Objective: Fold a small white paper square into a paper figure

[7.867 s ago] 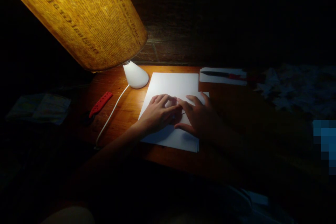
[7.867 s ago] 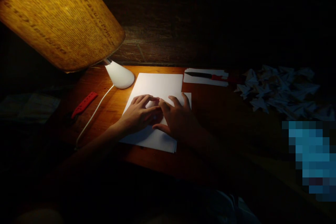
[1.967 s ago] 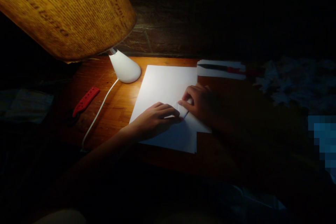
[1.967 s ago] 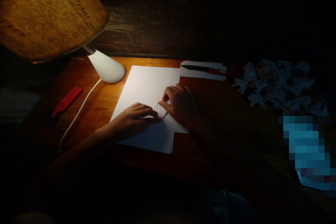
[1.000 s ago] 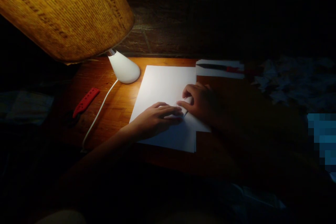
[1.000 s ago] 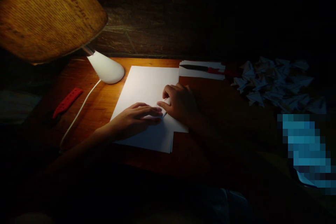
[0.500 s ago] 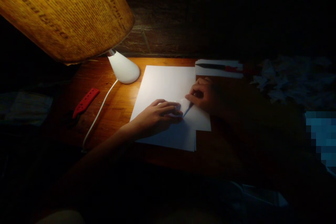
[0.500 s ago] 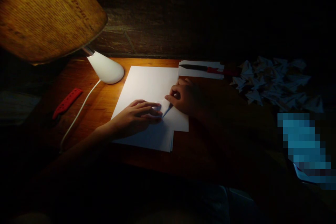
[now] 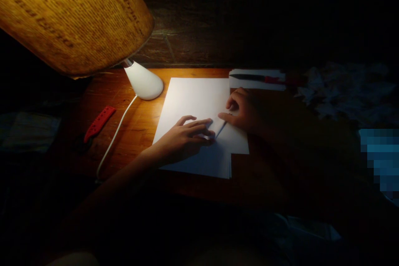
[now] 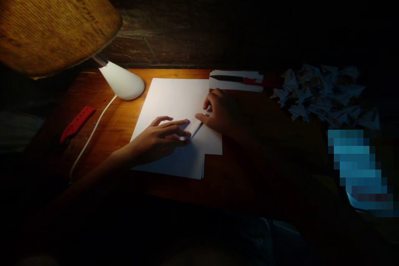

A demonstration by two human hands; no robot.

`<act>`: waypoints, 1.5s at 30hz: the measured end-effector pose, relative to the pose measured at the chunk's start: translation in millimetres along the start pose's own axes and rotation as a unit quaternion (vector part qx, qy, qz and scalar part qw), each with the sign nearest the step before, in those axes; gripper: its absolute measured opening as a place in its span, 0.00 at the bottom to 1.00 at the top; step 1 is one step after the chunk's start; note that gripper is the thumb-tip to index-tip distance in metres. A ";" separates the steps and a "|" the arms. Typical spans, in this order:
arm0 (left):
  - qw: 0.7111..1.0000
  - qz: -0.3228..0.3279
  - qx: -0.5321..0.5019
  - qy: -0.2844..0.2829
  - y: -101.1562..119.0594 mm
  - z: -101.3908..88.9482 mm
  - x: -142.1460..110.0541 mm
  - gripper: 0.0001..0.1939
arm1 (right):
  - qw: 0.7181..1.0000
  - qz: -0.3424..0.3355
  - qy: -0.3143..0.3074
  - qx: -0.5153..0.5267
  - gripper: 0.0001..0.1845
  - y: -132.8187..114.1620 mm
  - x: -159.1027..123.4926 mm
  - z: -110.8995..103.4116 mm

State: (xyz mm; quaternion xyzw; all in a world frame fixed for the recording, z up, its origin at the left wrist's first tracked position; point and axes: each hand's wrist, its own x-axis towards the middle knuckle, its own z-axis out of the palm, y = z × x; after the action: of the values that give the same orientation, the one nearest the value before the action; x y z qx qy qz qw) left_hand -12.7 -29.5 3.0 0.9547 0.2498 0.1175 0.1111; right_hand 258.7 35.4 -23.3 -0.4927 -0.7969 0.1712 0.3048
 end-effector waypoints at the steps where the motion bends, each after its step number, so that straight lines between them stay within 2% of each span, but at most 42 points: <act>1: 1.000 0.001 0.000 -0.002 0.1 -0.8 0.3 0.23 | 1.000 -0.002 -0.002 0.002 0.14 0.1 0.1 -0.6; 9: 1.000 -0.012 0.011 -0.020 2.4 -4.9 2.5 0.24 | 0.999 -0.019 -0.030 0.018 0.07 0.7 1.5 -5.8; 13: 1.000 -0.003 0.012 -0.004 2.6 -2.5 1.8 0.24 | 0.999 -0.019 -0.037 0.006 0.08 -0.3 -0.4 -8.0; 16: 1.000 -0.001 0.009 0.007 1.1 0.8 0.6 0.24 | 0.998 -0.004 -0.039 -0.041 0.09 -4.3 -3.2 -11.1; 20: 1.000 -0.012 0.008 -0.005 0.6 1.8 -0.5 0.25 | 0.995 0.008 -0.049 -0.088 0.14 -7.8 -5.3 -14.5; 27: 1.000 -0.016 0.008 -0.016 2.1 0.5 -0.6 0.25 | 0.994 0.027 -0.037 -0.094 0.22 -6.0 -8.0 -13.9; 29: 1.000 -0.015 0.008 -0.013 1.2 1.9 -1.0 0.25 | 0.995 0.019 -0.032 -0.088 0.28 -9.6 -11.3 -11.1; 32: 1.000 -0.008 0.009 0.001 -0.2 3.9 -1.9 0.25 | 0.995 -0.011 -0.032 -0.097 0.42 -18.8 -17.9 -4.7; 36: 1.000 0.001 0.008 0.009 -0.9 4.2 -2.2 0.24 | 0.993 -0.006 -0.033 -0.115 0.51 -27.3 -24.5 2.2; 45: 1.000 -0.002 0.014 0.028 -5.1 8.5 -4.5 0.25 | 0.991 0.008 -0.041 -0.126 0.55 -24.3 -26.1 6.7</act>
State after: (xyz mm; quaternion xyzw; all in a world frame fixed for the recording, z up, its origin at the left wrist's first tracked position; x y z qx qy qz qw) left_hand -16.5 -28.7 -7.2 0.9521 0.2559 0.1402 0.0910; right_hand 246.3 1.3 -22.7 -0.5259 -0.8201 0.0921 0.2059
